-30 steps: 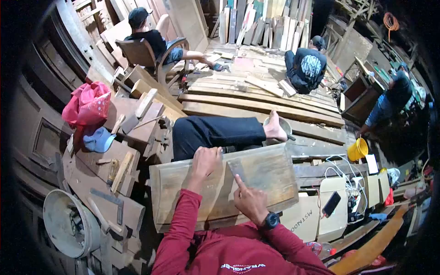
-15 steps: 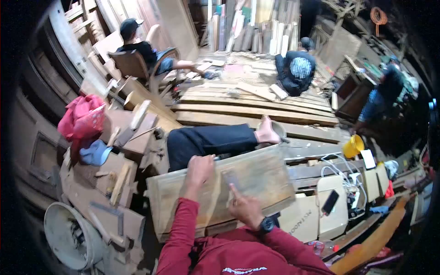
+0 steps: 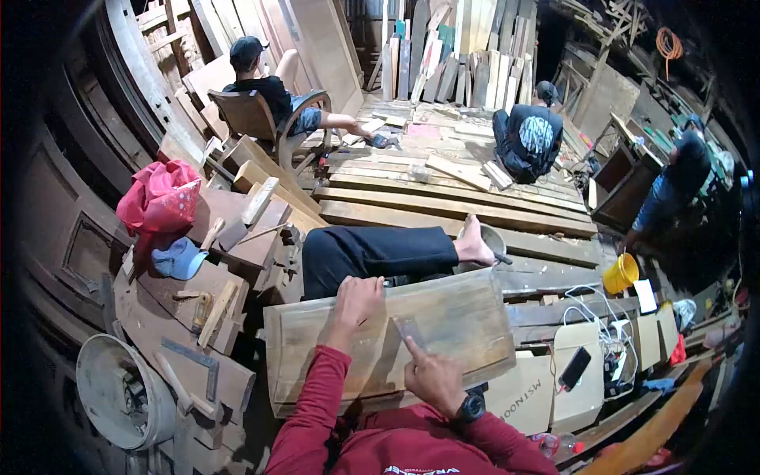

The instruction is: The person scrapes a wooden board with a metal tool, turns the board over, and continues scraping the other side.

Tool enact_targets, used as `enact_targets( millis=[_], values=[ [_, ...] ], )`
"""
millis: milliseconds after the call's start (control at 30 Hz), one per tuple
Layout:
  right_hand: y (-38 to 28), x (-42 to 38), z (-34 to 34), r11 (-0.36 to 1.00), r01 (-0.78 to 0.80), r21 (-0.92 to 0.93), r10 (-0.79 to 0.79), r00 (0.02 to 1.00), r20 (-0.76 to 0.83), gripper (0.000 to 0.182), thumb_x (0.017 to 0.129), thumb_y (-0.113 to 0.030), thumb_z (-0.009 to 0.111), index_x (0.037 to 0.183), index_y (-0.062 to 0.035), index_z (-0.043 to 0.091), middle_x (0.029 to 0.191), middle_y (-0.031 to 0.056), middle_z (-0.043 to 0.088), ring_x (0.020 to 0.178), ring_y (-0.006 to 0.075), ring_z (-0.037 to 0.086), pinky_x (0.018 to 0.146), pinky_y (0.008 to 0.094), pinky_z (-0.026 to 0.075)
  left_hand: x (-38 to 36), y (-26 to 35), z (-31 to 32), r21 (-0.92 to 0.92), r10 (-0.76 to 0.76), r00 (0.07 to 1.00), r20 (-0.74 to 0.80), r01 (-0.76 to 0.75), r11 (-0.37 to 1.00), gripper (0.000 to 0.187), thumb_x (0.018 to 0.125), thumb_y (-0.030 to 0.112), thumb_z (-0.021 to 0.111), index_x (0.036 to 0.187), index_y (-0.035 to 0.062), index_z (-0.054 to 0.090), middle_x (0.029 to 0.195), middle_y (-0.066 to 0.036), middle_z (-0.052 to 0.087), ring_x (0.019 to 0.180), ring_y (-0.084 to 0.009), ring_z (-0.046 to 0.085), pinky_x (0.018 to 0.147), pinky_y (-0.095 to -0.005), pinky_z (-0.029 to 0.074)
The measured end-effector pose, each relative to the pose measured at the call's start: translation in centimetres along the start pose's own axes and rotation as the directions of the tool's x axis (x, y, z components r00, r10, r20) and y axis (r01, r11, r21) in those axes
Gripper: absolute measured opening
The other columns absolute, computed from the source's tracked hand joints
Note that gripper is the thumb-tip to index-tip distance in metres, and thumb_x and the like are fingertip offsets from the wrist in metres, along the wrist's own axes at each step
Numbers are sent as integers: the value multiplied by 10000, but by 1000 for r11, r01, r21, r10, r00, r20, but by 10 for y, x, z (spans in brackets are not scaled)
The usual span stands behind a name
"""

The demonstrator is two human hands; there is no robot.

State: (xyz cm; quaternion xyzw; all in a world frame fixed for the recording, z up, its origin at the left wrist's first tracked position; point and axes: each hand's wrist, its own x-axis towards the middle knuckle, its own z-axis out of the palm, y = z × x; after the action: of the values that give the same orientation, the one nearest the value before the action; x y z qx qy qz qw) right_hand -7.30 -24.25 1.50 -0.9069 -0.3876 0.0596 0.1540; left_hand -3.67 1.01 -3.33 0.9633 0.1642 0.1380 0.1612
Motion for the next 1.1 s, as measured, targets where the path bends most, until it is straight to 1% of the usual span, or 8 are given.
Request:
enact_targets(
  millis=[167,300,333,467,567,733,967,1100],
  values=[
    [4,6,34,999,33,-25,-37,980,-195,519,854,-218,598,1367,-155,648,606,165,659,517,340,656,496,473,514,-2,2,0,35,10,1000,-18,-10,999,460,1037,341,468,819,38,738,810,-226,707,773,-402,686,822,-495,507],
    [-4,13,-3,999,-13,-37,9,996,-92,503,865,-217,585,1361,-177,654,604,165,655,511,350,650,494,485,516,0,9,-11,6,-11,999,31,11,1000,454,1027,328,483,831,15,745,813,-233,709,774,-413,686,829,-507,512],
    [1,10,6,999,-8,46,14,992,-129,505,853,-223,591,1352,-202,663,580,163,644,492,351,639,489,485,512,0,10,-11,-30,8,1000,12,-8,1000,461,1027,327,482,821,9,744,810,-234,708,779,-413,689,822,-505,517],
    [-1,13,9,999,-25,20,28,987,-160,522,847,-224,603,1367,-216,651,594,174,650,496,346,643,489,470,514,0,5,-4,-27,-1,1000,9,1,1000,459,1035,330,472,821,29,744,783,-230,703,760,-409,685,815,-510,508],
    [3,8,25,995,-17,-94,3,989,-148,519,854,-226,602,1371,-218,646,607,169,657,504,348,647,493,477,512,2,5,-4,0,-12,1000,12,12,1000,473,1036,353,482,808,22,733,793,-235,694,769,-427,683,774,-515,527],
    [0,3,-11,999,-41,-17,40,996,-76,531,872,-265,597,1402,-247,619,595,146,654,484,323,643,475,472,512,-4,5,-5,-17,-3,1000,-7,3,1000,464,1039,335,478,821,26,746,780,-236,702,750,-409,685,809,-508,508],
    [14,22,30,998,10,57,4,972,-237,494,875,-215,634,1369,-227,645,622,134,662,500,334,633,485,462,497,4,7,-7,1,-11,1000,6,11,1000,455,1038,328,481,807,30,736,773,-238,698,747,-411,683,802,-504,510],
    [4,8,-7,999,-39,8,40,990,-136,504,875,-219,632,1379,-214,637,607,157,649,512,337,640,507,481,506,-6,4,-3,-10,-5,1000,7,5,1000,450,1039,331,486,810,28,728,769,-238,690,749,-416,678,775,-512,513]
  ],
)
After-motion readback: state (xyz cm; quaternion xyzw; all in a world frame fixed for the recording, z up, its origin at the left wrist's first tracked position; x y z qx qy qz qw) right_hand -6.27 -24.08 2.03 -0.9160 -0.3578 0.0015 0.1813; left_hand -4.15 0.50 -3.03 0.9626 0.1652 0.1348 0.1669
